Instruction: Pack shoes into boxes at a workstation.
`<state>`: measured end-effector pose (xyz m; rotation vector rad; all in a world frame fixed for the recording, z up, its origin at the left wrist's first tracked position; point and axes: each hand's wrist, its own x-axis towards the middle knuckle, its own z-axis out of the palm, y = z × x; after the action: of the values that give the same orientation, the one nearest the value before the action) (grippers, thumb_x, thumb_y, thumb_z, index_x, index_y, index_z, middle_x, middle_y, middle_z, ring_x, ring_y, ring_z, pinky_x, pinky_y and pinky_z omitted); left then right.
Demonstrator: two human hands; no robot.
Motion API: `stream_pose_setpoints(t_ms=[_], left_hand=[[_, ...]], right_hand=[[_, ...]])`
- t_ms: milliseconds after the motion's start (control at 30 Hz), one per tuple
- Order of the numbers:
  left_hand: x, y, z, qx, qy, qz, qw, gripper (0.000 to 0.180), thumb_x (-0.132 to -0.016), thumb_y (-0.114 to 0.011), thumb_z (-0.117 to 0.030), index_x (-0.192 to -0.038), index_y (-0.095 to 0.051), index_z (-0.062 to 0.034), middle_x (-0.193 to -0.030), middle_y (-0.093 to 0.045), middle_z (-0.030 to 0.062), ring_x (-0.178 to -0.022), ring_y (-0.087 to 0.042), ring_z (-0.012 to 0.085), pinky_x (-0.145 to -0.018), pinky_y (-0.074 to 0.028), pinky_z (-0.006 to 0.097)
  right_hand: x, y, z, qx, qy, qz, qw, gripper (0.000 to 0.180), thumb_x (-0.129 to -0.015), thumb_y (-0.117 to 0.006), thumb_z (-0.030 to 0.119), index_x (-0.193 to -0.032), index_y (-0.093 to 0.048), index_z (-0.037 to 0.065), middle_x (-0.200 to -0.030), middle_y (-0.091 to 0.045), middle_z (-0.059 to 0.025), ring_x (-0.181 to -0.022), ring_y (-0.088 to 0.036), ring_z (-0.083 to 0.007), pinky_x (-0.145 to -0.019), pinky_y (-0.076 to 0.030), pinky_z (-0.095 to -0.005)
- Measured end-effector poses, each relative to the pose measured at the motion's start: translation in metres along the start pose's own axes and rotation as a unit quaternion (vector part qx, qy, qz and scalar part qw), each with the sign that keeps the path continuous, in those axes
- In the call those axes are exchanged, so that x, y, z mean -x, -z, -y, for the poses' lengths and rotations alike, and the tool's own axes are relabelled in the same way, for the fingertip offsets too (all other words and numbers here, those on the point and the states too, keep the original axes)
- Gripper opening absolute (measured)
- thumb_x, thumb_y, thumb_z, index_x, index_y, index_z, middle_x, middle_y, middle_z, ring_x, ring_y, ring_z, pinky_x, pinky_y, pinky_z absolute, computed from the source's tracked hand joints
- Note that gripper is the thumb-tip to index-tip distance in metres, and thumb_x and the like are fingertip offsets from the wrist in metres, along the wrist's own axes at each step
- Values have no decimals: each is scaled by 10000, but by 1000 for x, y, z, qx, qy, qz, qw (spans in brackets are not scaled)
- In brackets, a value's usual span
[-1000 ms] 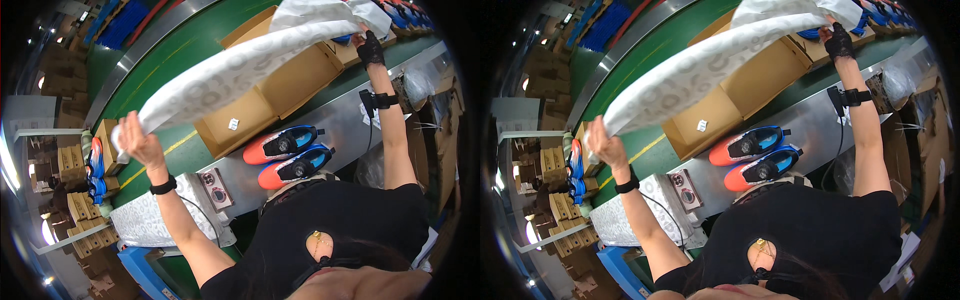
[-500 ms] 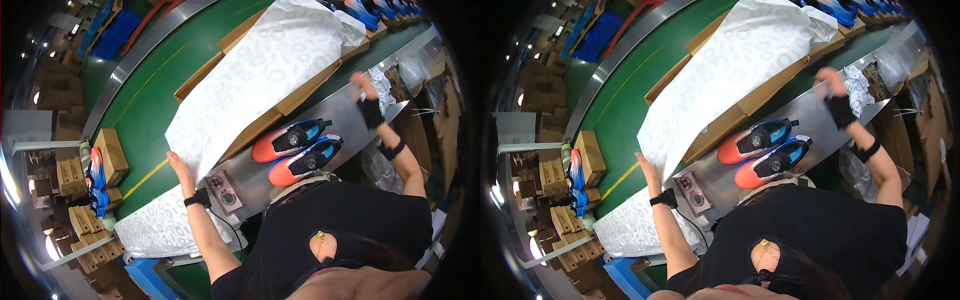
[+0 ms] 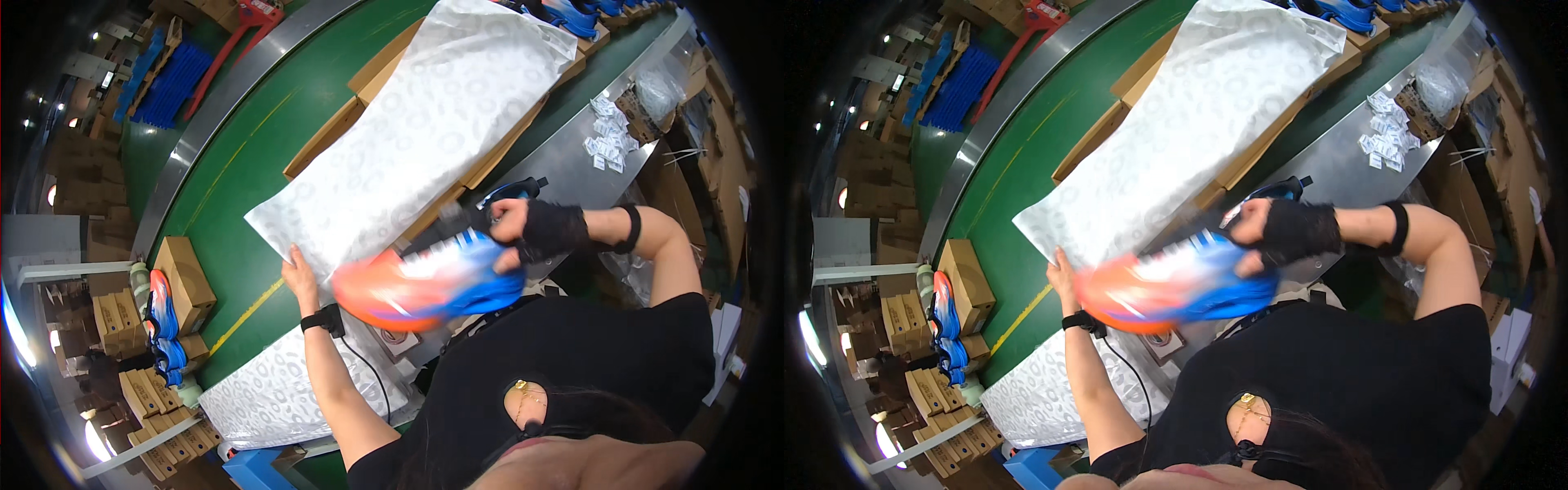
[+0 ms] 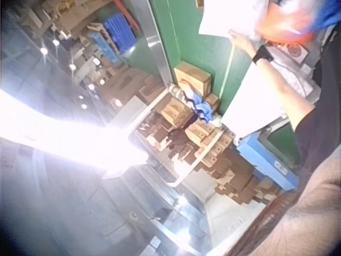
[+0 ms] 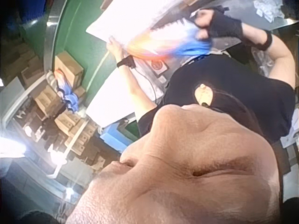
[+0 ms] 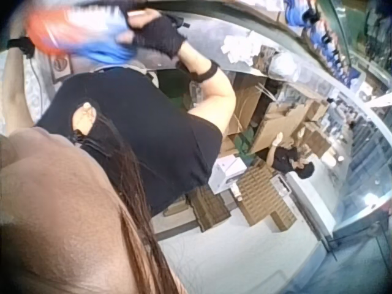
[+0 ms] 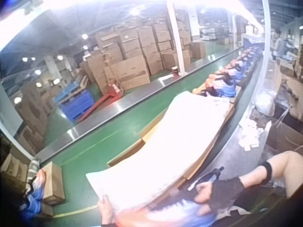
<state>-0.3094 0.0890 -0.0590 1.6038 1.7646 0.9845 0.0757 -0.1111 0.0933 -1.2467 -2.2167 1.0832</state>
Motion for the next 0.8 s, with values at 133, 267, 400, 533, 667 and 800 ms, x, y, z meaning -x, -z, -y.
stream_pose_setpoints(t_ms=[133, 267, 400, 533, 667, 800], left_hand=[[-7, 24, -31, -155, -61, -20, 986, 464, -895, -354, -383, -854, -552, 35, -776, -565, 262, -765, -521, 434, -667, -401, 453], [-16, 53, -65, -197, -62, 1, 978, 438, -905, -347, -348, -811, -542, 33, -764, -587, 220, -713, -563, 370, -629, -411, 416], [-15, 37, -118, 166, 48, 223, 959, 339, -906, -377, -310, -875, -540, -14, -813, -601, 96, -766, -589, 176, -595, -438, 313], [-1, -28, -141, 389, 129, 401, 819, 322, -897, -412, -291, -1022, -517, -14, -963, -578, 107, -854, -577, 173, -672, -467, 313], [0, -94, -82, -27, -270, 223, 937, 401, -764, -578, -401, -1016, -588, -89, -1173, -478, 151, -1064, -462, 352, -868, -364, 501], [24, -103, -104, -350, -367, 426, 749, 375, -657, -623, -466, -853, -672, -150, -1224, -443, 107, -1248, -228, 278, -923, -166, 631]], right_hand=[[-75, 8, -6, -420, -107, -141, 890, 373, -762, -600, 295, -974, -581, -11, -844, -608, -173, -788, -574, -134, -705, -453, -273], [-160, -49, -78, -66, -221, -248, 941, 409, -709, -608, 312, -934, -557, -25, -885, -573, -204, -815, -573, -249, -726, -445, -329], [-197, -87, -85, -107, -202, -191, 954, 377, -646, -631, 340, -807, -569, 4, -837, -571, -209, -762, -565, -257, -670, -434, -372], [-214, -99, -87, 156, -156, 105, 970, 360, -643, -631, 293, -900, -581, 46, -977, -559, -181, -884, -544, -291, -759, -416, -377], [-169, -62, -78, 189, -127, -72, 971, 368, -677, -613, 278, -966, -557, 57, -935, -541, -156, -907, -527, -301, -782, -411, -393], [-104, -13, -88, 85, -71, -209, 972, 277, -728, -568, 178, -967, -539, 41, -980, -528, -152, -926, -510, -305, -785, -412, -391]])
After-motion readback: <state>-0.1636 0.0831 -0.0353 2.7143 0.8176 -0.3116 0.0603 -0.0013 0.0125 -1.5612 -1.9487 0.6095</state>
